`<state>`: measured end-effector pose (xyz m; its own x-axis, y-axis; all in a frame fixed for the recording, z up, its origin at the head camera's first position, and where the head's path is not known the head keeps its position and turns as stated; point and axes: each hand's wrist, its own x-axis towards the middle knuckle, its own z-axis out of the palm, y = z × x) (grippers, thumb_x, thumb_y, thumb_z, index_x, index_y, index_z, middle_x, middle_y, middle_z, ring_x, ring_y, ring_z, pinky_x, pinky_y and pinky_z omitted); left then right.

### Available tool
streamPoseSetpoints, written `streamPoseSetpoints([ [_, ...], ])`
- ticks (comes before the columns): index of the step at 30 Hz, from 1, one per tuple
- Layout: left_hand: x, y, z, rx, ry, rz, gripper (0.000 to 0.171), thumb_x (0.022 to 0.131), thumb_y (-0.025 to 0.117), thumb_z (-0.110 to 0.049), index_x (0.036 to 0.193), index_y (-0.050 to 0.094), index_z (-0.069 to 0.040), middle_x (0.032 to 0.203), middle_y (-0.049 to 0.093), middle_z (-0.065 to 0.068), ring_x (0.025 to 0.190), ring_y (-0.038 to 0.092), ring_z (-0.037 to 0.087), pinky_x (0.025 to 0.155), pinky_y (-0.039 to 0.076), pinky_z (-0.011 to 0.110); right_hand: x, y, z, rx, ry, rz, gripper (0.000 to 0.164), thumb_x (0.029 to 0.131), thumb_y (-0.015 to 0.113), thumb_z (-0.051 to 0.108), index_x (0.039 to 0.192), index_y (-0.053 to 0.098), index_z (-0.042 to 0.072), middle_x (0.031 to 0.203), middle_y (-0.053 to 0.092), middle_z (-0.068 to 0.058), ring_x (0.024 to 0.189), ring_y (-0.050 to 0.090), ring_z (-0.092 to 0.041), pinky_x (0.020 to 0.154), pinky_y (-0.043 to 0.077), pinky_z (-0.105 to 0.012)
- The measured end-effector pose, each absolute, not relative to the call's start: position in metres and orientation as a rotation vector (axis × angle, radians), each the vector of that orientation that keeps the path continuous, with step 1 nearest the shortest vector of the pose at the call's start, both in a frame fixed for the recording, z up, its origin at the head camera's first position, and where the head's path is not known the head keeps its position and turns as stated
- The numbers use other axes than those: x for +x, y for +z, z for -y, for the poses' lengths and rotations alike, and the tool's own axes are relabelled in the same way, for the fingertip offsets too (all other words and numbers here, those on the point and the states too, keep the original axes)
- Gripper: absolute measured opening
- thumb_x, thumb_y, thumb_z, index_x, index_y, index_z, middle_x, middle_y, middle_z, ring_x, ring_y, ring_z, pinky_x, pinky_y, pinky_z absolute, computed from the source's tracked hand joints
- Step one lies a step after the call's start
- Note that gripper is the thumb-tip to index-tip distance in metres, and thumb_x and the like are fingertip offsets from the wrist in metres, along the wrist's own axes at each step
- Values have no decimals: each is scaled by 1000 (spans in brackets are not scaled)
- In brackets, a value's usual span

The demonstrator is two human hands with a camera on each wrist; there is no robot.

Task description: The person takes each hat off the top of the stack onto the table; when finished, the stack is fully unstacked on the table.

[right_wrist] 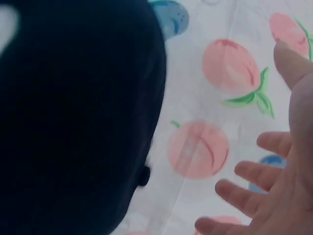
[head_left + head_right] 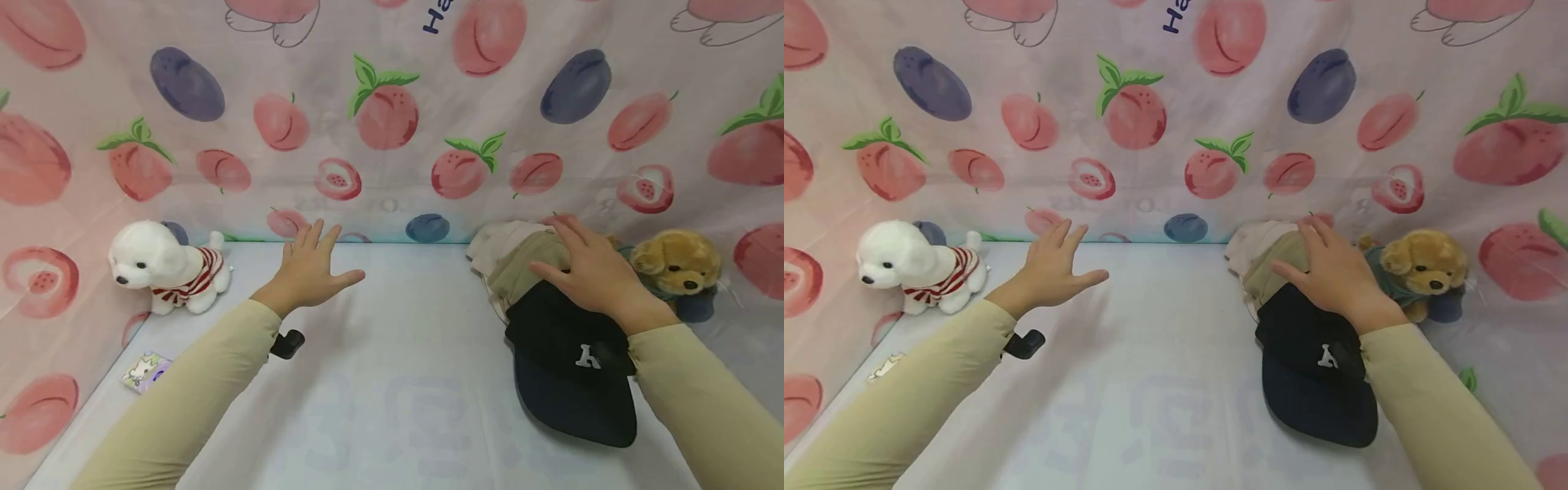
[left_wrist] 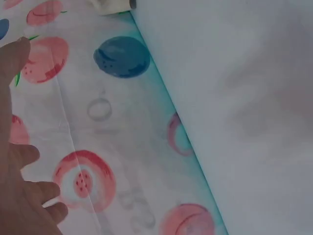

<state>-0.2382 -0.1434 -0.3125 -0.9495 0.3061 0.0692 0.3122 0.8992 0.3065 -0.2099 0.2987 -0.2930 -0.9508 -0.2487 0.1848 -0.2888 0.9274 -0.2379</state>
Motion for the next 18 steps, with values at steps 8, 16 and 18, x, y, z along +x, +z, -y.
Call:
streamPoseSetpoints([
  [8, -244, -324, 114, -670, -647, 2868, 87, 90, 68, -53, 155, 34, -6, 159, 25, 22, 146, 20, 41, 114, 16, 62, -193, -299, -324, 393, 457, 2871, 91, 94, 67, 47, 153, 26, -9, 154, 25, -35, 138, 24, -55, 109, 18, -69],
  [16, -246, -328, 75, -788, -797, 2817, 85, 88, 76, -47, 154, 38, -10, 158, 30, 18, 144, 28, 38, 114, 26, 57, -173, -310, -346, 337, 517, 2853, 95, 89, 75, 44, 153, 27, -7, 148, 30, -39, 135, 27, -58, 103, 22, -73],
  [18, -247, -328, 64, -829, -830, 2803, 85, 87, 77, -46, 154, 39, -10, 158, 31, 17, 144, 29, 36, 114, 27, 55, -168, -315, -352, 322, 531, 2853, 96, 88, 76, 43, 153, 27, -8, 147, 32, -39, 133, 29, -58, 102, 24, -74],
])
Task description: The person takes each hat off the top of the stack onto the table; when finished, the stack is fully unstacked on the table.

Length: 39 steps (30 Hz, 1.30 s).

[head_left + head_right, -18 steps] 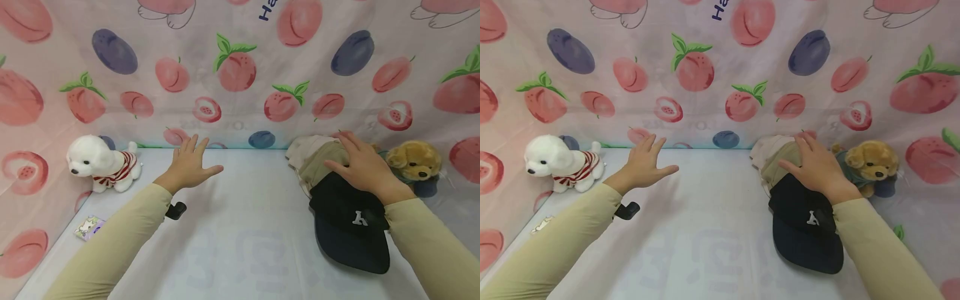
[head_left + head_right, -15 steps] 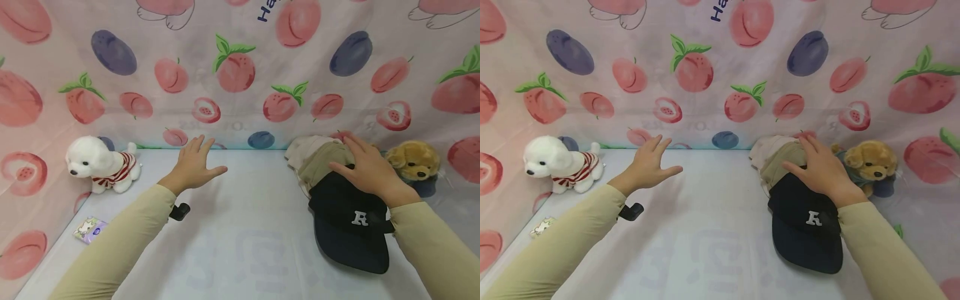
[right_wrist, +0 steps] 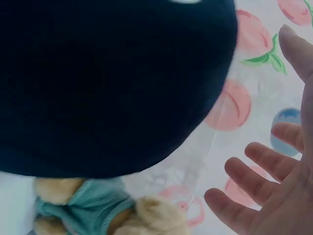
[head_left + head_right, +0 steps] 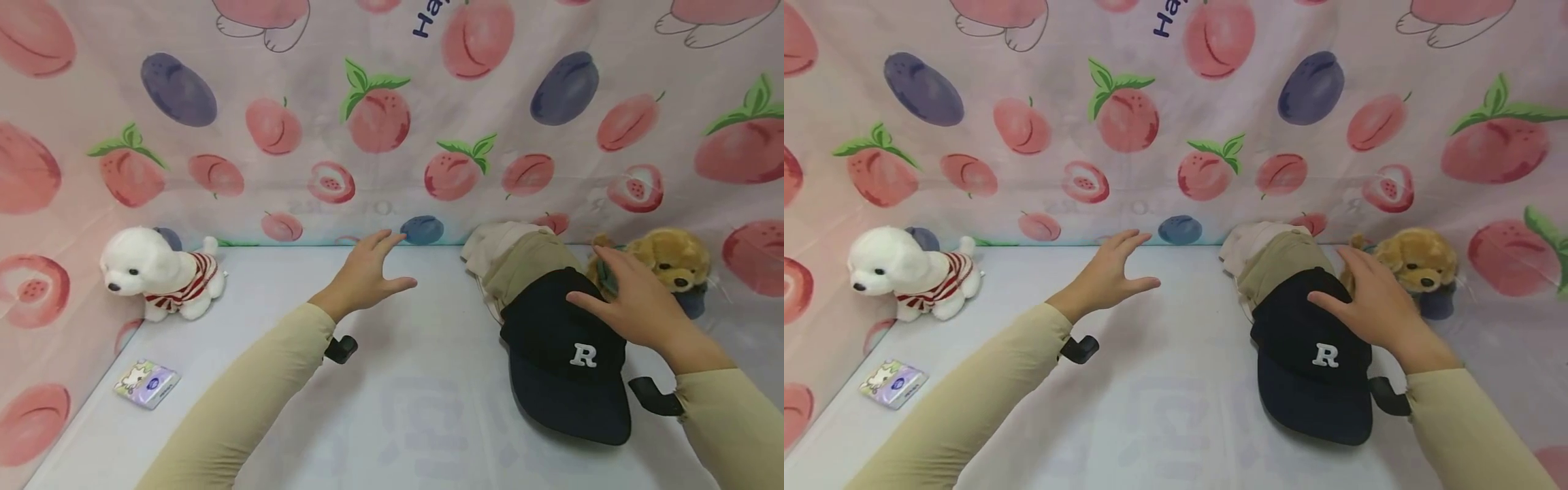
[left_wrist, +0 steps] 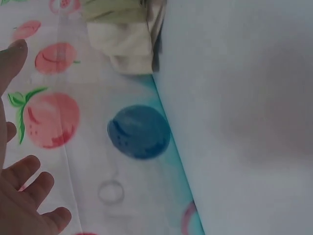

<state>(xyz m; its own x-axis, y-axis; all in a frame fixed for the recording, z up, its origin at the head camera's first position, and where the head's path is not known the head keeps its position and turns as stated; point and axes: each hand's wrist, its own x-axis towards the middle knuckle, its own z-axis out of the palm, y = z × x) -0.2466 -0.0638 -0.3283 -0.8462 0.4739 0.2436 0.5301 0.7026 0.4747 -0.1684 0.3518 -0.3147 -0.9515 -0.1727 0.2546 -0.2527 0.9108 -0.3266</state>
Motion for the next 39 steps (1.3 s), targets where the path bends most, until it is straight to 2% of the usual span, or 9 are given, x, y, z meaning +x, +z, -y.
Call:
streamPoseSetpoints([
  [11, -248, -330, 6, -1020, -962, 2816, 83, 88, 77, -42, 155, 38, -12, 159, 29, 14, 145, 27, 33, 115, 29, 48, -143, -343, -373, 201, 610, 2869, 101, 87, 77, 45, 154, 24, -8, 146, 31, -41, 132, 29, -60, 101, 22, -75],
  [15, -248, -332, -17, -1072, -994, 2811, 84, 88, 78, -42, 155, 37, -14, 158, 33, 11, 145, 29, 30, 115, 29, 43, -134, -355, -380, 154, 625, 2878, 100, 87, 77, 44, 153, 24, -9, 141, 35, -42, 113, 46, -55, 84, 39, -70],
  [18, -248, -333, -35, -1119, -1012, 2805, 83, 88, 78, -40, 155, 38, -15, 156, 36, 9, 144, 31, 28, 115, 29, 40, -127, -365, -383, 143, 638, 2875, 98, 87, 78, 42, 152, 26, -11, 135, 40, -43, 104, 50, -53, 73, 44, -66],
  [22, -247, -340, -54, -1199, -1024, 2788, 78, 88, 79, -37, 153, 42, -13, 154, 41, 7, 143, 33, 25, 115, 29, 36, -120, -375, -385, 148, 683, 2858, 97, 86, 80, 38, 150, 27, -13, 132, 44, -43, 113, 46, -57, 80, 43, -71],
  [28, -248, -350, -74, -1247, -1087, 2788, 74, 88, 79, -34, 149, 46, -11, 151, 46, 4, 142, 35, 18, 115, 25, 30, -115, -387, -391, 163, 729, 2847, 96, 85, 82, 35, 150, 29, -13, 135, 43, -42, 115, 46, -58, 80, 44, -71],
  [34, -248, -358, -100, -1269, -1169, 2814, 73, 88, 78, -37, 150, 46, -15, 151, 45, 1, 140, 35, 13, 113, 29, 28, -110, -399, -396, 131, 783, 2873, 95, 88, 79, 34, 150, 25, -14, 139, 38, -42, 116, 45, -57, 81, 43, -70],
  [39, -246, -363, -116, -1297, -1220, 2829, 74, 88, 78, -38, 151, 45, -18, 152, 44, -5, 139, 35, 6, 110, 29, 22, -107, -407, -397, 121, 838, 2872, 96, 89, 79, 32, 151, 22, -14, 142, 37, -42, 117, 46, -58, 82, 44, -70],
])
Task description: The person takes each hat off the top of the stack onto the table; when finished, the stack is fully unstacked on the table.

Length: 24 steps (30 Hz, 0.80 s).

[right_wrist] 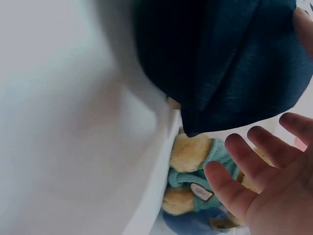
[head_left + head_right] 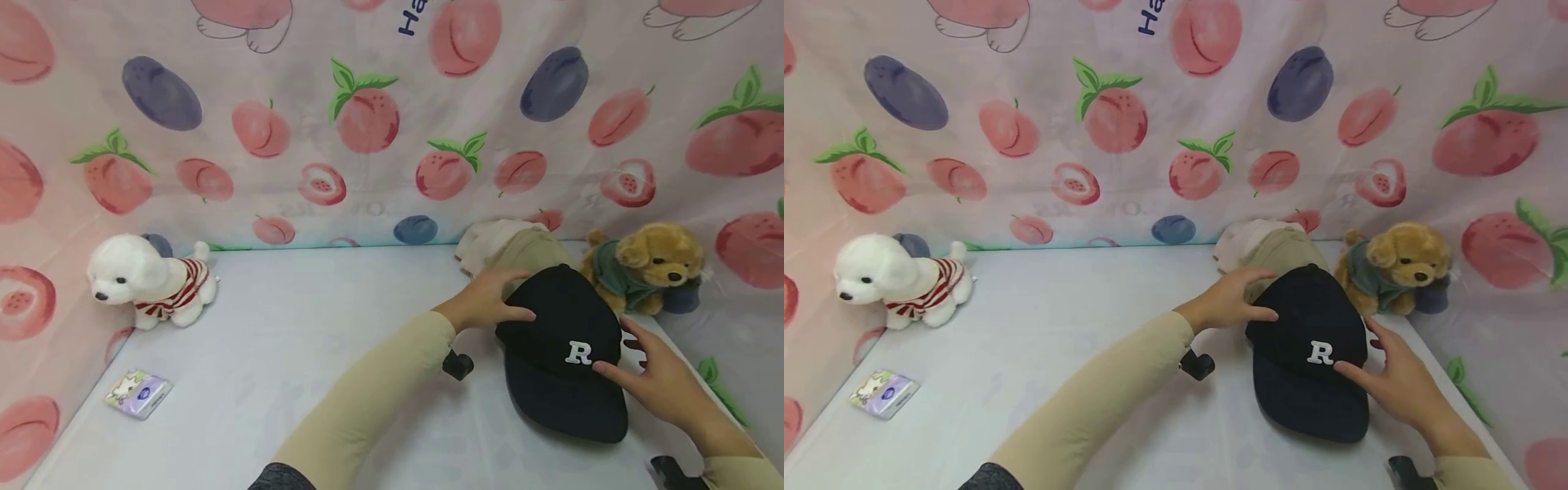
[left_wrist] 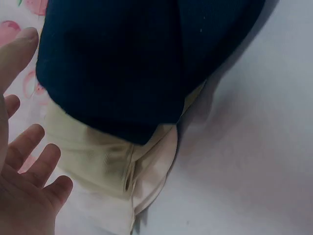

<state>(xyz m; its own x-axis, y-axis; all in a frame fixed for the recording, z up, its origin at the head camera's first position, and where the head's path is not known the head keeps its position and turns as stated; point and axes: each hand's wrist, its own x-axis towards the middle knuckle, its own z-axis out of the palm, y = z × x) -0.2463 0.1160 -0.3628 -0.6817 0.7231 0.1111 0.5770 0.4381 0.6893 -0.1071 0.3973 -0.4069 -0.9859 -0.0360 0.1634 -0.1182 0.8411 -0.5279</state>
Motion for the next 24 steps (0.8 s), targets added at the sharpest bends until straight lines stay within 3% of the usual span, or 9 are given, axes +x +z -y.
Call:
streamPoseSetpoints([
  [8, -243, -365, -131, 1135, 1064, -2473, 72, 88, 78, -40, 151, 47, -20, 151, 44, -6, 138, 36, 5, 110, 28, 20, -101, -415, -396, 111, 881, 2887, 96, 90, 78, 32, 153, 20, -12, 142, 39, -39, 116, 49, -56, 82, 45, -68],
  [14, -241, -364, -138, 1128, 1053, -2483, 73, 88, 77, -42, 150, 47, -21, 151, 45, -6, 137, 37, 4, 110, 27, 19, -96, -419, -399, 20, 885, 2992, 102, 92, 74, 39, 154, 11, -12, 140, 37, -44, 113, 48, -62, 84, 45, -68],
  [24, -240, -369, -138, 1079, 1116, -2439, 72, 87, 79, -37, 150, 48, -19, 151, 45, -4, 135, 40, 5, 108, 31, 19, -96, -424, -404, -28, 937, 3094, 107, 95, 69, 43, 153, -1, -12, 139, 34, -49, 118, 48, -61, 87, 46, -65],
])
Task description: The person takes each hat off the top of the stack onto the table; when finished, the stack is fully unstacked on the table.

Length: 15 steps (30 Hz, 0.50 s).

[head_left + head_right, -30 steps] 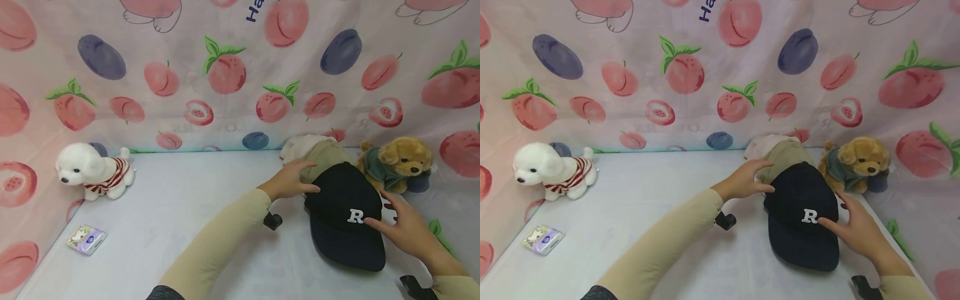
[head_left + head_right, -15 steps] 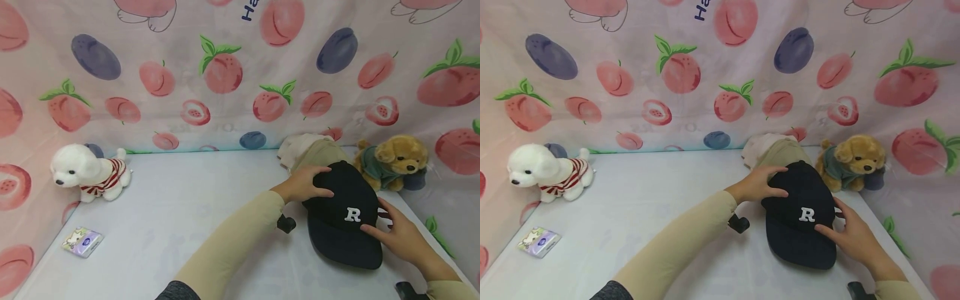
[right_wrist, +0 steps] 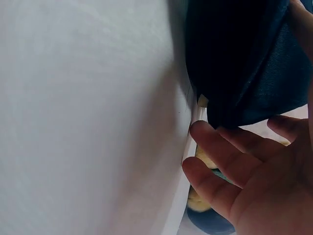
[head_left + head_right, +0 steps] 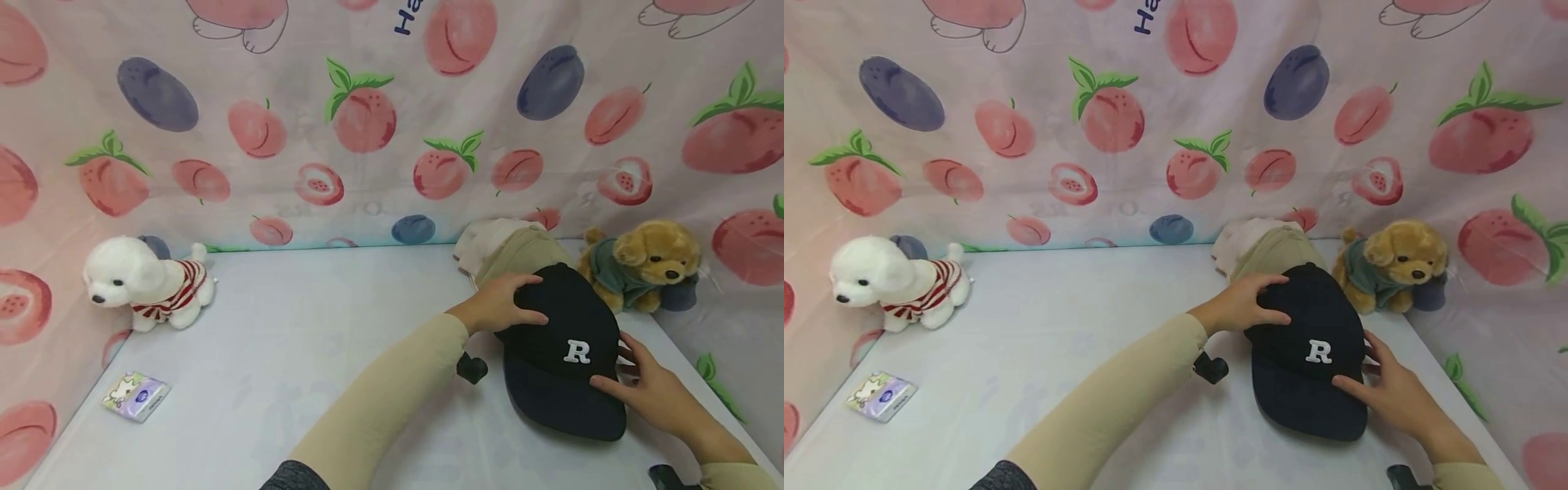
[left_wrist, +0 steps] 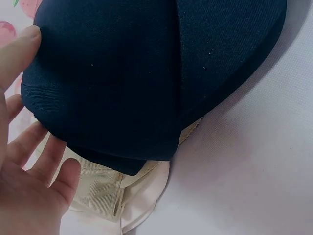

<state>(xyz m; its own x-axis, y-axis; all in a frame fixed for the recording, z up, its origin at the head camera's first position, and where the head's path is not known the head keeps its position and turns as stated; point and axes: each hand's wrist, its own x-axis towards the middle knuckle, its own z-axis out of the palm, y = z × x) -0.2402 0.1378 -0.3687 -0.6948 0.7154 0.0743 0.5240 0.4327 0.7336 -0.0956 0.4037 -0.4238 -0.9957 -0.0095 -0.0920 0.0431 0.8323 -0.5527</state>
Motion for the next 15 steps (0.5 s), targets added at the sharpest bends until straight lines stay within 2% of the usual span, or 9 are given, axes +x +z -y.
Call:
streamPoseSetpoints([
  [7, -240, -369, -139, 1085, 1060, -2487, 71, 88, 78, -39, 149, 49, -19, 150, 46, -5, 137, 37, 5, 111, 28, 21, -97, -424, -402, 26, -904, -2929, 107, 94, 70, 41, 153, -1, -13, 137, 35, -48, 115, 50, -60, 86, 48, -63],
  [12, -240, -368, -139, 1134, 1011, -2527, 68, 89, 77, -39, 148, 50, -19, 149, 48, -6, 137, 38, 4, 115, 20, 24, -99, -423, -402, 31, -917, -2946, 108, 93, 73, 39, 153, 0, -14, 135, 35, -48, 112, 52, -60, 86, 48, -62],
  [15, -239, -367, -139, 1138, 1015, -2530, 66, 89, 77, -38, 148, 51, -20, 148, 49, -7, 136, 38, 4, 115, 20, 24, -99, -423, -402, 30, -932, -2948, 109, 92, 73, 38, 153, 0, -14, 136, 35, -48, 112, 52, -59, 85, 49, -61],
])
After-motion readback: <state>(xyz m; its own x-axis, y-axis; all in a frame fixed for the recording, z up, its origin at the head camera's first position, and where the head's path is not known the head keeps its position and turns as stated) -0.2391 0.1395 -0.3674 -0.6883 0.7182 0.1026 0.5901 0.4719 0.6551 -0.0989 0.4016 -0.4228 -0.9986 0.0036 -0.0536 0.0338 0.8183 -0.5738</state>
